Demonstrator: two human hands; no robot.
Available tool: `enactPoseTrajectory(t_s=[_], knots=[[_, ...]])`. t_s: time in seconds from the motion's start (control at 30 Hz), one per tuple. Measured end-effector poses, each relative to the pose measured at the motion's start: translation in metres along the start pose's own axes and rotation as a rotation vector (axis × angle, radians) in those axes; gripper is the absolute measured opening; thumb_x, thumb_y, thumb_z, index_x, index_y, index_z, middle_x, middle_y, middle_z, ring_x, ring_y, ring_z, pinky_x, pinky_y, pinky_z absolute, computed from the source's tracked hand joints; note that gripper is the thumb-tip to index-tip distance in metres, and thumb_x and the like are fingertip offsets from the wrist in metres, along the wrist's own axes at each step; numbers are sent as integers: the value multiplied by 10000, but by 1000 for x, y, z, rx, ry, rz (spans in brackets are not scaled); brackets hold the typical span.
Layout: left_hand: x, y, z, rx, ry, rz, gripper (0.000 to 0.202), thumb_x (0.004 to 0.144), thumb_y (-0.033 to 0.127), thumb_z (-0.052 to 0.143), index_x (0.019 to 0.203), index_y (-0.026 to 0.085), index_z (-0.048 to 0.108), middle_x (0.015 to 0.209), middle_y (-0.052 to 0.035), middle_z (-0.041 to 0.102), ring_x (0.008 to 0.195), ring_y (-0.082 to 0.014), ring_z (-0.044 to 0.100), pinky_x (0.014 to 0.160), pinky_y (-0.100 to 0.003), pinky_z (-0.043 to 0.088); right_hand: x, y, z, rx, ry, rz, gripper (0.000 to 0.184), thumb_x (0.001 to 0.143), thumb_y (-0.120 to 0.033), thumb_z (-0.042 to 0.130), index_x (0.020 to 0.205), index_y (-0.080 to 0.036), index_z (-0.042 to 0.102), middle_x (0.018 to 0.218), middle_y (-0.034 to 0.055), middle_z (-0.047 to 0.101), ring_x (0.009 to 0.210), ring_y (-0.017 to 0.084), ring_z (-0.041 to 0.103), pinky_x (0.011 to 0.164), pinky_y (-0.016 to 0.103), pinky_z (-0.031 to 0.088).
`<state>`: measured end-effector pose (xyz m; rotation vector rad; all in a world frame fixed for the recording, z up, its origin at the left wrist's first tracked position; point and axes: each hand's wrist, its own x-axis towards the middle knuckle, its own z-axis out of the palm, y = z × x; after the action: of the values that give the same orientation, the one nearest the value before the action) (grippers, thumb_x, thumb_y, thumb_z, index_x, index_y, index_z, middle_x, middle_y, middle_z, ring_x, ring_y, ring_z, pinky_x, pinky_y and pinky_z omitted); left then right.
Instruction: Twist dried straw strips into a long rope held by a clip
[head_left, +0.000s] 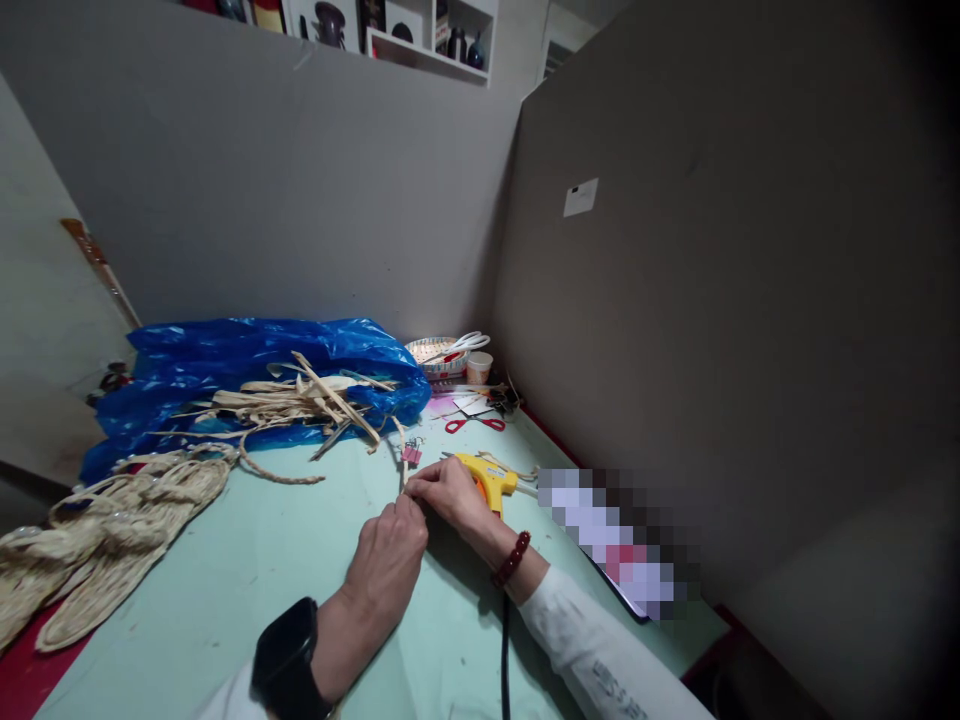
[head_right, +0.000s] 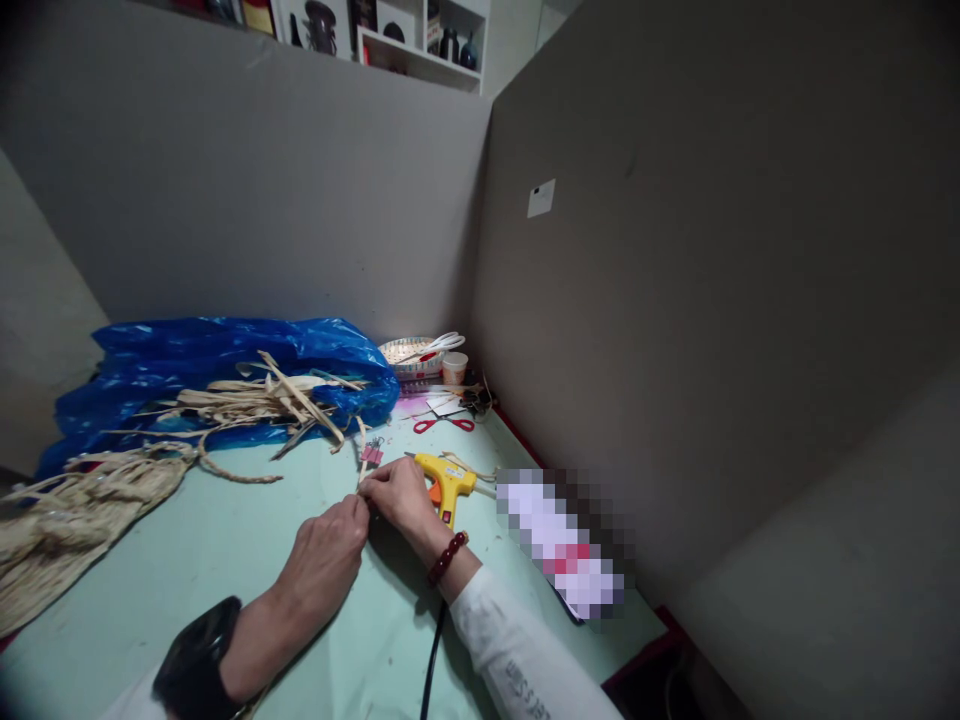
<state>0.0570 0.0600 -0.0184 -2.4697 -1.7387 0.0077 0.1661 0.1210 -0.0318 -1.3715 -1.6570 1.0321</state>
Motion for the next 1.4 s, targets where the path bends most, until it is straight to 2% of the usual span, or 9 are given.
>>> enactPoseTrajectory(t_s=[0.13,0.2,0.3,0.37,0.5,0.63,0.9,1.13,1.4], knots=[[-5,-3,-3,-62,8,7,444,780,-61,313,1071,75,619,989,-144,668,926,-241,640,748,-323,475,-1,-2,2,-13,50,37,129,645,-156,590,640,-105,709,557,-1,591,576,106,492,516,184,333],[-4,-13,-9,-175,34,-5,338,855,65,353,1004,113,653,939,-124,677,882,-249,647,716,-331,467,-2,-5,1,-33,68,44,125,641,-133,586,634,-109,708,560,1,601,579,105,502,516,182,336],[8,-38,-16,-442,121,-148,336,892,319,403,772,166,677,816,-95,686,782,-244,650,672,-331,453,-2,-8,0,-29,77,55,126,655,-126,587,649,-113,712,553,-6,592,556,93,485,505,180,328],[21,-52,-15,-726,149,-204,272,852,336,450,815,166,659,817,-84,688,720,-197,641,637,-289,453,-1,-7,-1,-4,61,70,125,677,-143,594,657,-111,714,526,-12,567,528,86,463,493,184,317],[44,-58,-6,-1339,-241,-230,250,747,396,551,737,147,577,457,21,534,337,-80,404,372,-196,284,0,-2,-2,90,5,89,148,715,-209,619,668,-102,710,509,-17,535,483,73,421,468,192,290],[54,-52,0,-1556,-340,-227,280,638,362,678,614,139,510,469,46,490,350,-11,285,355,-151,173,1,2,-5,180,-43,94,178,723,-261,635,695,-98,701,531,-18,540,479,65,400,458,185,280],[55,-62,5,-1521,-349,-193,237,599,319,658,662,100,593,451,69,428,374,-14,250,390,-177,152,1,1,-10,5,-96,59,144,731,-146,572,741,-110,712,568,-22,563,528,78,449,505,196,291],[51,-54,1,-1391,-234,-279,159,560,296,586,603,155,527,437,84,412,404,-52,315,418,-189,193,-15,-15,-6,-386,59,-41,143,759,-202,567,713,-145,689,738,59,660,762,160,529,609,232,316],[51,-54,3,-1346,-182,-279,211,563,355,597,560,153,536,434,73,405,420,-63,320,433,-206,185,-16,-15,-12,-426,-3,-50,143,791,-225,576,718,-146,669,742,63,666,795,169,561,641,236,347]])
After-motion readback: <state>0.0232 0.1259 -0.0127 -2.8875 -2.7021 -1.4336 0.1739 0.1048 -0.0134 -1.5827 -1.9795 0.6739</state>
